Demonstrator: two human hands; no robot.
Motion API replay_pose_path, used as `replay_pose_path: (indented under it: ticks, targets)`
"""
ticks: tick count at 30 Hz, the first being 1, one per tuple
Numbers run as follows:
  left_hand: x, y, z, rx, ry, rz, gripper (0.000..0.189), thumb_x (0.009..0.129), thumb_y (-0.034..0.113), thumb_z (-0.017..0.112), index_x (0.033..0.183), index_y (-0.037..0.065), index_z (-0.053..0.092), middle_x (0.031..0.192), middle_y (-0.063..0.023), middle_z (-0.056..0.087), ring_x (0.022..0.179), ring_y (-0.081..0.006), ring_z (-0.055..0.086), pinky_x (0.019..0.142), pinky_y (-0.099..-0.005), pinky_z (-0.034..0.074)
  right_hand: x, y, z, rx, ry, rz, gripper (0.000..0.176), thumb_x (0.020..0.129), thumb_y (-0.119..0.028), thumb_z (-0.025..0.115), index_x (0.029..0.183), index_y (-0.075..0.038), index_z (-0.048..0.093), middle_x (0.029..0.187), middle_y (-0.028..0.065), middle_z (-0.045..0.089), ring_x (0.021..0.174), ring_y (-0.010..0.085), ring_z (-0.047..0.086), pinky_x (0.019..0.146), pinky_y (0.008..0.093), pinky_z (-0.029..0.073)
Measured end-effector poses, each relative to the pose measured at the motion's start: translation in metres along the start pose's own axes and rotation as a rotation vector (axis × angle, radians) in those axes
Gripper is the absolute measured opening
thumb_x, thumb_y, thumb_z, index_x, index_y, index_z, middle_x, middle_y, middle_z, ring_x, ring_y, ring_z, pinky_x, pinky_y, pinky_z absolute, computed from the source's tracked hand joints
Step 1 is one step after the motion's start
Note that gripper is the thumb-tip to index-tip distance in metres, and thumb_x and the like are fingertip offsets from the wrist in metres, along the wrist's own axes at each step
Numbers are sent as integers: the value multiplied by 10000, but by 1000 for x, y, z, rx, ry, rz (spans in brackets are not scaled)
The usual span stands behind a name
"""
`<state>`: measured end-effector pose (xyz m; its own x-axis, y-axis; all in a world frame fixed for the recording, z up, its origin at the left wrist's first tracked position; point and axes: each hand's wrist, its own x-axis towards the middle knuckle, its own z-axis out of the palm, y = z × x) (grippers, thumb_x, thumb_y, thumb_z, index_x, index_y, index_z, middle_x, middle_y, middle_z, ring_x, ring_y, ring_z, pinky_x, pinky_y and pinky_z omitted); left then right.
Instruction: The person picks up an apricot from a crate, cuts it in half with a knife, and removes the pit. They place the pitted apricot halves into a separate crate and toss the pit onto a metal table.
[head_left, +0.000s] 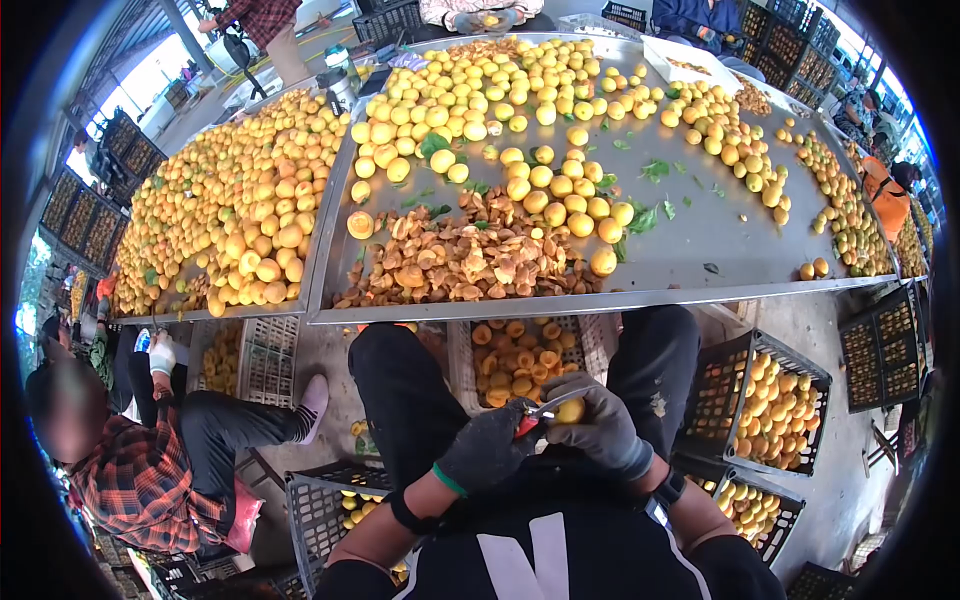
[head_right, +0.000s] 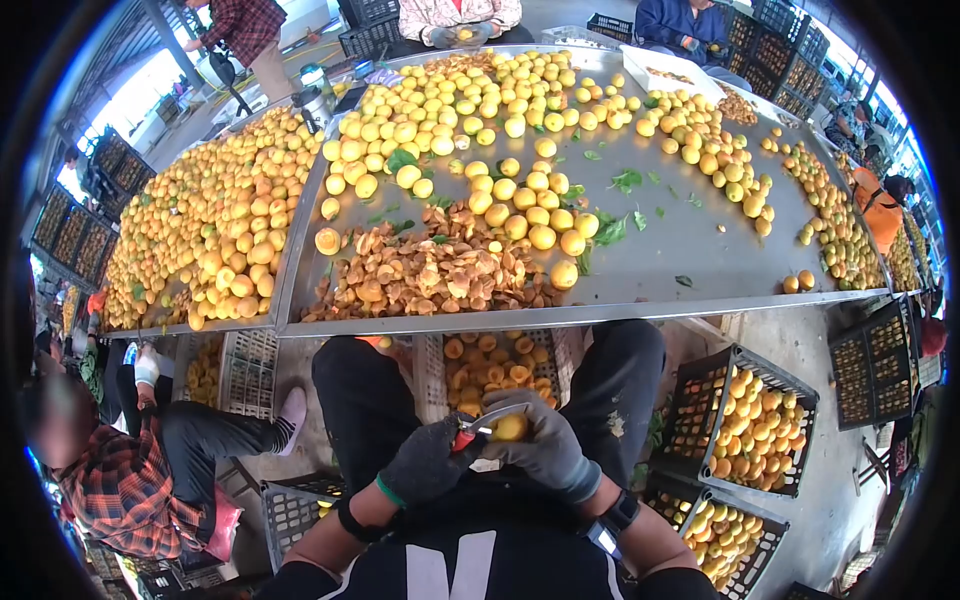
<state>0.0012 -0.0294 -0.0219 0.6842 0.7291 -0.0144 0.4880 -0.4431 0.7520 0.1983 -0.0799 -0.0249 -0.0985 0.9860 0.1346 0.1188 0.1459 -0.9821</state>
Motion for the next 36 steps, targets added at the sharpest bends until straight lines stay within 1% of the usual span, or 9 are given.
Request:
replay_pose_path:
  ticks: [2, 6, 8, 12, 17, 27, 30, 33, 36]
  targets:
    - [1, -5, 3, 45, 0, 15, 437, 819, 223, 638, 1145, -40, 510, 824, -210, 616, 753, -352, 624, 645, -419, 494, 1, -6, 4, 334, 15, 215, 505, 678, -28, 773, 1120, -42, 528, 1163, 78, 520, 1036, 165, 521, 909, 299, 430]
    - [-2, 0, 5, 96, 7, 5, 431, 821, 216, 637, 1142, -45, 516, 852, -220, 617, 769, -347, 628, 661, -412, 498, -6, -8, 7, 241, 53, 299, 477, 688, -14, 758, 1105, -41, 530, 1152, 76, 531, 1028, 169, 528, 914, 293, 425]
    - [-1, 1, 5, 95, 27, 1, 403, 822, 209, 635, 1122, -40, 532, 871, -220, 619, 788, -346, 628, 676, -405, 501, -5, -7, 9, 85, 53, 138, 463, 695, -10, 748, 1101, -44, 526, 1110, 65, 541, 991, 166, 534, 893, 287, 431]
    - [-2, 3, 5, 101, 49, 18, 374, 821, 198, 635, 1103, -32, 547, 880, -214, 620, 798, -348, 625, 681, -402, 502, -7, -7, 13, 113, 47, 207, 470, 685, -9, 754, 1093, -42, 522, 1072, 72, 538, 965, 180, 541, 861, 288, 438]
    - [-7, 0, 8, 140, 67, 56, 344, 822, 178, 629, 1096, -16, 554, 873, -203, 618, 770, -350, 622, 654, -413, 497, -3, -14, 16, -178, 93, 50, 497, 663, 31, 738, 1100, -31, 509, 1032, 115, 529, 957, 249, 555, 838, 314, 450]
    - [-8, 7, 9, 61, 83, -27, 297, 823, 159, 614, 1070, 1, 567, 803, -205, 612, 732, -359, 615, 620, -432, 488, -6, -17, 15, -186, 46, 17, 540, 659, 88, 695, 1142, -34, 489, 1083, 132, 507, 989, 289, 547, 863, 333, 450]
    - [-11, 4, 11, 69, 33, -73, 285, 809, 150, 618, 1049, 3, 570, 806, -208, 612, 734, -363, 615, 622, -442, 486, -10, -15, 20, -185, 75, 27, 541, 657, 101, 686, 1140, -35, 484, 1082, 135, 512, 994, 293, 550, 867, 334, 450]
    - [-10, -1, 12, 102, -23, 9, 321, 789, 144, 627, 1068, 3, 553, 809, -213, 612, 743, -376, 613, 634, -457, 484, -10, -14, 25, -201, 111, -9, 539, 656, 101, 685, 1137, -37, 485, 1084, 138, 516, 994, 295, 552, 871, 339, 449]
    - [-3, -1, 13, -19, -83, -92, 380, 781, 151, 630, 1113, 3, 518, 822, -211, 617, 754, -387, 612, 643, -465, 486, -7, -8, 29, -250, 166, -32, 526, 664, 87, 696, 1131, -29, 482, 1079, 146, 521, 1002, 303, 553, 862, 343, 456]
